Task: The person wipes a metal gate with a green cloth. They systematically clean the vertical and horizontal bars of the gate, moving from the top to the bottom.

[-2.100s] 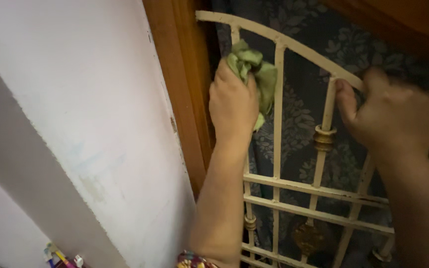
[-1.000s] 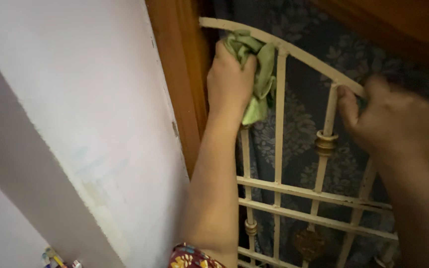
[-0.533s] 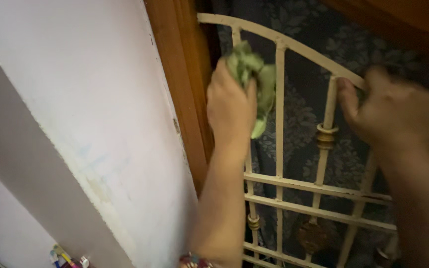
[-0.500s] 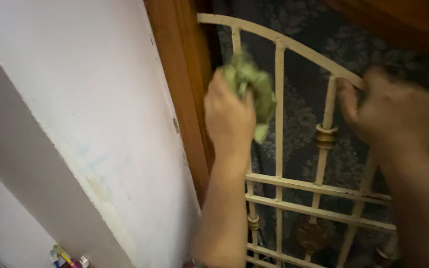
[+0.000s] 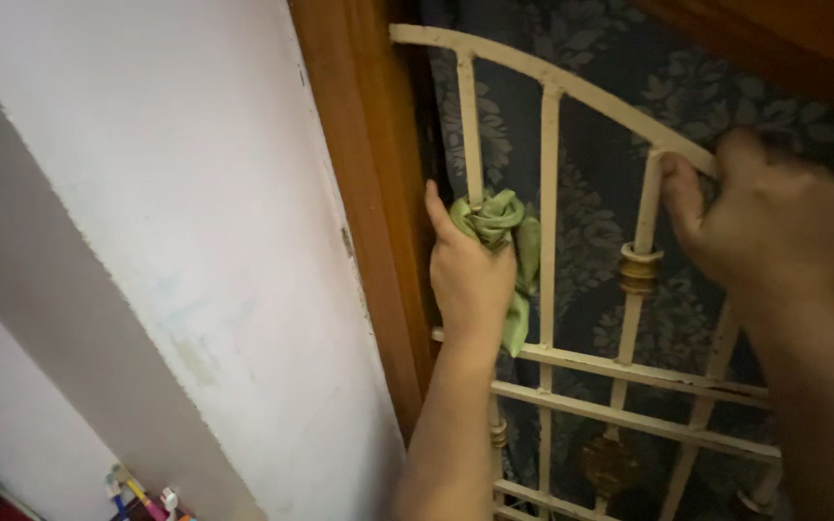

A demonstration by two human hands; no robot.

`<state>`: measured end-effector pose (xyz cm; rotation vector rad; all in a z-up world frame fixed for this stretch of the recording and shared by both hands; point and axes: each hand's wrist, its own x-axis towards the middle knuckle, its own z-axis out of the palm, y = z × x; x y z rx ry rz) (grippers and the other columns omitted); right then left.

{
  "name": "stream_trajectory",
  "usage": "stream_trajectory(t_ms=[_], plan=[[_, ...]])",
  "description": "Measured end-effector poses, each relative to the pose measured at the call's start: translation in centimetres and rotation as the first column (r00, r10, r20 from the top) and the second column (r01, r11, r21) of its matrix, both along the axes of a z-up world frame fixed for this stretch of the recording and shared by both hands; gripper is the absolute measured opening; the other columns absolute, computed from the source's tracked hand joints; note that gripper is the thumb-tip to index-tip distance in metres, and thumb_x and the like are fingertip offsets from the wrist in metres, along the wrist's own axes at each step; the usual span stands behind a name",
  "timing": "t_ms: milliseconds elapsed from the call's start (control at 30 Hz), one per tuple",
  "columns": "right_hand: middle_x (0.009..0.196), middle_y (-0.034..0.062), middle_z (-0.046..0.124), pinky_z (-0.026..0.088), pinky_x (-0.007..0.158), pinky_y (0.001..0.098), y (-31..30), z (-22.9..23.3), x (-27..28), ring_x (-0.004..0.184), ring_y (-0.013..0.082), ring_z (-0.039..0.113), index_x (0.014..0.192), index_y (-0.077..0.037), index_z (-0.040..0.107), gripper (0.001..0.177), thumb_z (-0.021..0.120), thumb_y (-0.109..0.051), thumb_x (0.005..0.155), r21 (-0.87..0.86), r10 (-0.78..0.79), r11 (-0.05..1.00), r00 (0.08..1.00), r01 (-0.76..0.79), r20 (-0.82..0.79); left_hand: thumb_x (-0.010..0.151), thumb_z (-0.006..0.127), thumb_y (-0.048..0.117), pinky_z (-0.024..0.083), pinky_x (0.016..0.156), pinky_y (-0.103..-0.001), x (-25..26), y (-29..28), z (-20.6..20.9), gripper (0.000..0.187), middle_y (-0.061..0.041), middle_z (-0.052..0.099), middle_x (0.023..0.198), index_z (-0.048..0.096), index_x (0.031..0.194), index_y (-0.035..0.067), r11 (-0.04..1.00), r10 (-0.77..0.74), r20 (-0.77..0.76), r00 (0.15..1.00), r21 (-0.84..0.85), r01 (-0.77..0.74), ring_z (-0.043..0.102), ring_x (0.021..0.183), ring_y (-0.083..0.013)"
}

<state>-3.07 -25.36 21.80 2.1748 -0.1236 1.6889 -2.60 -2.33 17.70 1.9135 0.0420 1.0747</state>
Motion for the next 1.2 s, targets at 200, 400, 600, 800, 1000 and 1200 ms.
stream_trajectory(t_ms=[200, 400, 600, 800, 1000, 1200], plan=[[0.059, 0.0000, 0.060, 0.043, 0.050, 0.0320, 0.6, 0.1, -0.3, 0.048, 0.0144, 0.057, 0.086, -0.019, 0.070, 0.055, 0.045, -0.061, 0.111, 0.034, -0.035, 0.999, 0.999, 0.035, -0.021, 0.081, 0.079, 0.014, 0.053, 0.088, -0.052, -0.7, 0.4, -4.5, 0.100, -0.028, 0.066, 0.111, 0.015, 0.157, 0.004, 0.980, 0.048, -0.105, 0.993, 0.200, -0.026, 0.068, 0.102, -0.0433], [0.058, 0.0031, 0.062, 0.048, 0.048, 0.0312, 0.8, 0.1, -0.1, 0.047, 0.0163, 0.062, 0.089, -0.016, 0.071, 0.052, 0.048, -0.059, 0.108, 0.089, -0.011, 0.996, 0.997, 0.017, -0.078, 0.088, 0.071, 0.014, 0.055, 0.093, -0.051, 0.9, 1.9, -1.9, 0.093, -0.027, 0.069, 0.109, 0.013, 0.161, 0.004, 0.989, -0.087, -0.083, 0.993, 0.108, 0.096, 0.069, 0.102, -0.0442], [0.060, 0.0051, 0.063, 0.050, 0.052, 0.0350, 0.4, -0.3, 0.5, 0.053, 0.0199, 0.063, 0.090, -0.014, 0.070, 0.054, 0.049, -0.058, 0.113, 0.129, 0.070, 0.990, 0.994, -0.058, -0.088, 0.084, 0.075, 0.013, 0.053, 0.089, -0.055, -0.7, 1.0, -6.1, 0.094, -0.029, 0.068, 0.109, 0.016, 0.157, 0.005, 0.987, -0.032, 0.014, 0.999, 0.159, 0.029, 0.069, 0.102, -0.0458], [0.061, 0.0060, 0.062, 0.048, 0.050, 0.0333, 0.5, -0.4, 0.4, 0.050, 0.0193, 0.062, 0.096, -0.012, 0.070, 0.056, 0.045, -0.059, 0.112, 0.143, 0.043, 0.989, 0.991, -0.025, -0.127, 0.088, 0.071, 0.015, 0.055, 0.089, -0.051, 1.0, 1.8, -2.7, 0.097, -0.027, 0.070, 0.103, 0.011, 0.162, 0.005, 0.990, -0.117, -0.025, 0.993, 0.077, 0.118, 0.070, 0.098, -0.0444], [0.059, 0.0047, 0.061, 0.047, 0.048, 0.0334, 0.4, -0.2, 0.5, 0.047, 0.0186, 0.060, 0.090, -0.014, 0.071, 0.055, 0.046, -0.060, 0.109, 0.110, 0.017, 0.994, 0.996, -0.007, -0.090, 0.080, 0.076, 0.009, 0.053, 0.084, -0.053, 0.0, 1.3, -6.2, 0.101, -0.029, 0.068, 0.106, 0.013, 0.158, 0.004, 0.985, -0.055, 0.013, 0.998, 0.162, 0.052, 0.069, 0.097, -0.0457], [0.057, 0.0040, 0.060, 0.046, 0.052, 0.0330, 0.1, -0.5, 0.9, 0.050, 0.0173, 0.059, 0.089, -0.014, 0.070, 0.055, 0.048, -0.058, 0.111, 0.109, 0.054, 0.993, 0.995, -0.045, -0.080, 0.085, 0.074, 0.013, 0.054, 0.088, -0.051, 1.3, 2.2, -3.3, 0.102, -0.026, 0.069, 0.103, 0.008, 0.163, 0.005, 0.985, -0.128, -0.028, 0.991, 0.113, 0.130, 0.070, 0.098, -0.0436]])
